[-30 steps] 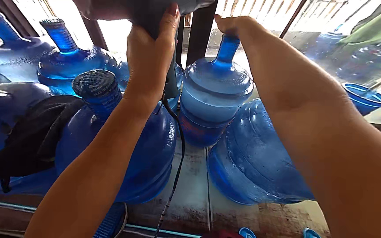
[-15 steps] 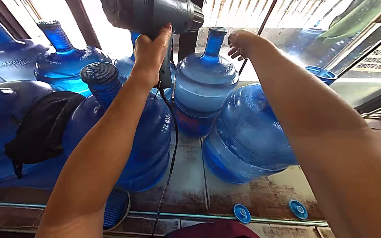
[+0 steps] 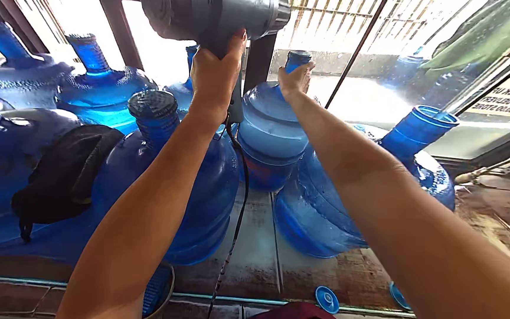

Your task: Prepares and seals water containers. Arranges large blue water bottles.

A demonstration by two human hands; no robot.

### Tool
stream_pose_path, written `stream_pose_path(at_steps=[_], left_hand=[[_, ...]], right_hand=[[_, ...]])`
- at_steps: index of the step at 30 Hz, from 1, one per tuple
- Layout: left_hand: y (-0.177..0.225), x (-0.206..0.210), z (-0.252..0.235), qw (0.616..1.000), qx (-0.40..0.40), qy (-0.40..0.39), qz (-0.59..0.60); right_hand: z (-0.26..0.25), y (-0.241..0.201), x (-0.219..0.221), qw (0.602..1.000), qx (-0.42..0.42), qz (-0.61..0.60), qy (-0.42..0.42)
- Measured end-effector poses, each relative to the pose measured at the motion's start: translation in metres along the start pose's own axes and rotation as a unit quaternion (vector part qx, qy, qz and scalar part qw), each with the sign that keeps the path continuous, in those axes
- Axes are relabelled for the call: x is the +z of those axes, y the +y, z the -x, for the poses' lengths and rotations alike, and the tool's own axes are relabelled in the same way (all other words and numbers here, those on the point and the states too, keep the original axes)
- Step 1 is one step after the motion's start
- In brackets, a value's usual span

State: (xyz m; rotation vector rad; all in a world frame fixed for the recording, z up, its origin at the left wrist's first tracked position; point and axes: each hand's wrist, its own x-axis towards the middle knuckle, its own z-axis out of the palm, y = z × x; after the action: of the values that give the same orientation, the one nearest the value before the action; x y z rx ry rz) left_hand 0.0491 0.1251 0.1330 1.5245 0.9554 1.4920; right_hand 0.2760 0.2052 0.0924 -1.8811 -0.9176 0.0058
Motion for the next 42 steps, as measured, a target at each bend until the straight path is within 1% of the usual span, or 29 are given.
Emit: stream_pose_path(at_steps=[2,4,5,7,10,12,14,17,20,25,28,30,33,36,40,42], left_hand=[[0.003,-0.002,0.001,1.000,-0.006,-0.010,-0.010],[0.001,-0.001,0.000,0.999,0.005,-0.021,-0.027],[-0.001,0.000,-0.002,0.999,0.015,-0.024,-0.032],[-0.004,0.000,-0.004,0.998,0.033,-0.027,-0.039],[-0.009,0.000,-0.008,0.997,0.033,-0.032,-0.057],[-0.010,0.000,-0.010,0.997,0.017,-0.037,-0.060],[-0.012,0.000,-0.011,0.997,0.000,-0.047,-0.063],[-0.013,0.001,-0.011,0.996,-0.008,-0.062,-0.063],[-0.013,0.003,-0.010,0.995,-0.010,-0.073,-0.060],[-0.017,0.006,-0.012,0.994,-0.027,-0.080,-0.073],[-0.020,0.006,-0.014,0.993,-0.047,-0.079,-0.069],[-0.022,0.006,-0.016,0.992,-0.059,-0.079,-0.073],[-0.024,0.008,-0.018,0.989,-0.079,-0.088,-0.088],[-0.029,0.010,-0.020,0.987,-0.086,-0.106,-0.090],[-0.031,0.015,-0.021,0.986,-0.094,-0.114,-0.079],[-0.029,0.016,-0.020,0.988,-0.073,-0.098,-0.098]], right_hand=[[-0.014,0.017,-0.010,0.995,-0.063,-0.029,-0.065],[-0.032,0.034,-0.022,0.977,-0.119,-0.093,-0.152],[-0.037,0.036,-0.026,0.963,-0.134,-0.130,-0.192],[-0.041,0.035,-0.033,0.941,-0.138,-0.180,-0.251],[-0.044,0.033,-0.039,0.925,-0.121,-0.196,-0.303],[-0.044,0.033,-0.040,0.926,-0.121,-0.186,-0.305],[-0.044,0.033,-0.042,0.936,-0.129,-0.140,-0.297],[-0.040,0.026,-0.053,0.951,-0.112,0.008,-0.289],[-0.028,0.013,-0.070,0.946,-0.077,0.117,-0.293],[-0.014,-0.005,-0.100,0.936,-0.077,0.202,-0.278],[-0.010,-0.013,-0.110,0.933,-0.073,0.230,-0.265],[-0.016,-0.011,-0.110,0.932,-0.075,0.243,-0.258],[-0.022,-0.007,-0.108,0.936,-0.065,0.238,-0.253],[-0.014,-0.009,-0.106,0.937,-0.045,0.233,-0.257],[-0.003,-0.012,-0.094,0.939,-0.012,0.230,-0.256],[0.004,-0.012,-0.081,0.951,-0.004,0.184,-0.250]])
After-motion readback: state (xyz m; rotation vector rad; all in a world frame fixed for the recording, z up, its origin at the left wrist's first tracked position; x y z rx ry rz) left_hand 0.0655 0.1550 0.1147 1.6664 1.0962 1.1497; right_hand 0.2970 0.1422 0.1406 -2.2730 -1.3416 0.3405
